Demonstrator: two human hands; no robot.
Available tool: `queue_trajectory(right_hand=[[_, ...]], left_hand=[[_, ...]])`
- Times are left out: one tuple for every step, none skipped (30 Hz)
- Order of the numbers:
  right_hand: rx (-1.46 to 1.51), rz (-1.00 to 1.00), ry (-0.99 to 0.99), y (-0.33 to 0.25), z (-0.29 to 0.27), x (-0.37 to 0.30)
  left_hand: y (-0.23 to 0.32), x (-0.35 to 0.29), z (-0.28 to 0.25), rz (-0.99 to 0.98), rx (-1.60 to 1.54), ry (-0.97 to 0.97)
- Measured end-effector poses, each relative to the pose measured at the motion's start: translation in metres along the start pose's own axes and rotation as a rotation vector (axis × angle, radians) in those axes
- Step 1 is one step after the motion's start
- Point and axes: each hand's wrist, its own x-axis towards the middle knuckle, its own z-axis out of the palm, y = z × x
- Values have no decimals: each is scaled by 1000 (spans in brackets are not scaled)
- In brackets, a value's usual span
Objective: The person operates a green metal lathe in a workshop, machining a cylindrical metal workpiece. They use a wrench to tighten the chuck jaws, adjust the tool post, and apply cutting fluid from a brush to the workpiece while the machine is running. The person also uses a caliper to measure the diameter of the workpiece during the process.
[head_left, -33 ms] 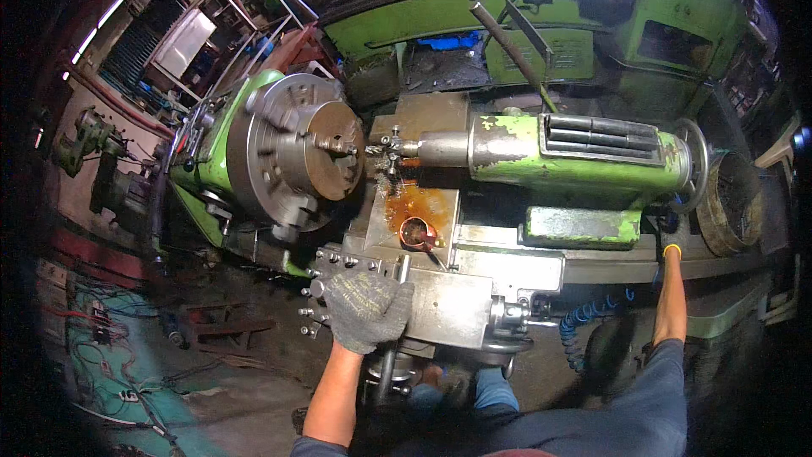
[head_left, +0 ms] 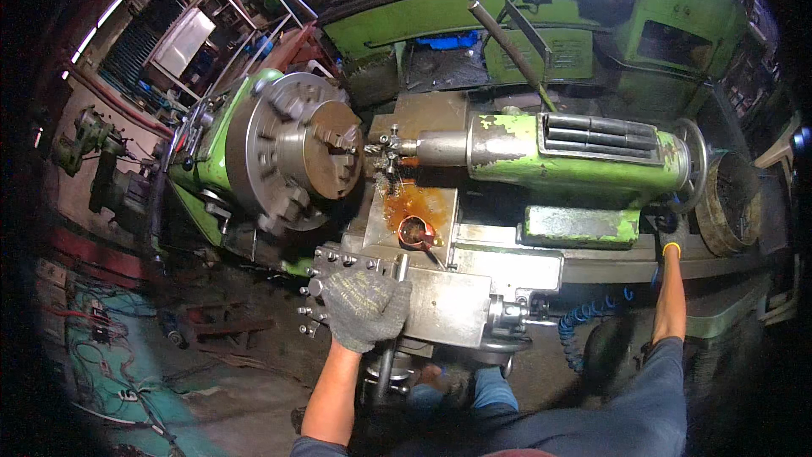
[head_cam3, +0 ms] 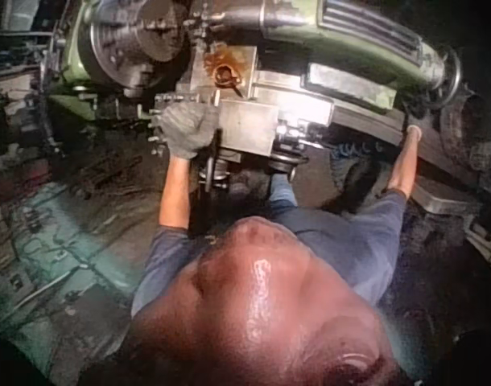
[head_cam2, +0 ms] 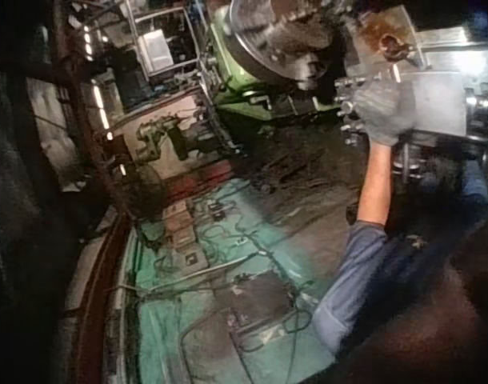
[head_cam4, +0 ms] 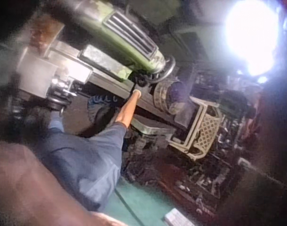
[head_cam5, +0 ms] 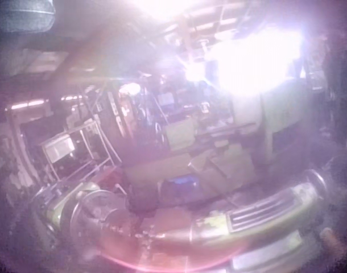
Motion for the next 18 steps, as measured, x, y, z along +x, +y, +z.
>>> queue_trajectory(right_hand=[[379,47,7,8,4,3],[388,88,16,8,-8,1],[411,135,8,4,-8,1],[431,194,-20,-3,2,4],[324,290,25,-11,7,-8],[211,410,103,-21,10,-33],[161,514,159,-37,12,-57],[195,578,201,-56,14,-81],[334,556,197,-81,10,-100],[470,540,168,-108,15,-121],[748,489,0,-121,3,-143],[1012,452,-193,-140,2,-160],[1010,473,-146,-168,6,-180],[1007,489,-98,-204,14,-201],[1031,485,-3,-248,29,-221],[1054,481,94,-292,49,-241],[1079,471,191,-316,58,-251],[1006,439,135,-317,55,-255]], left_hand=[[0,0,0,6,18,8],[-2,2,2,18,30,19],[-4,-1,6,50,29,24],[-5,-9,4,22,38,-17],[-7,-17,3,-3,38,-56],[-6,-17,5,-4,36,-92],[-5,-18,7,1,12,-42],[-4,-14,7,24,22,-45],[-4,-10,5,49,29,-41],[-2,-13,-1,54,49,-41],[0,-10,0,57,11,35],[-2,-16,-1,40,20,28],[-4,-18,1,41,28,19],[-5,-19,4,44,35,15],[-5,-19,6,38,36,34],[-5,-17,6,40,39,32],[-5,-12,4,46,44,34],[-3,-10,1,50,54,33]])
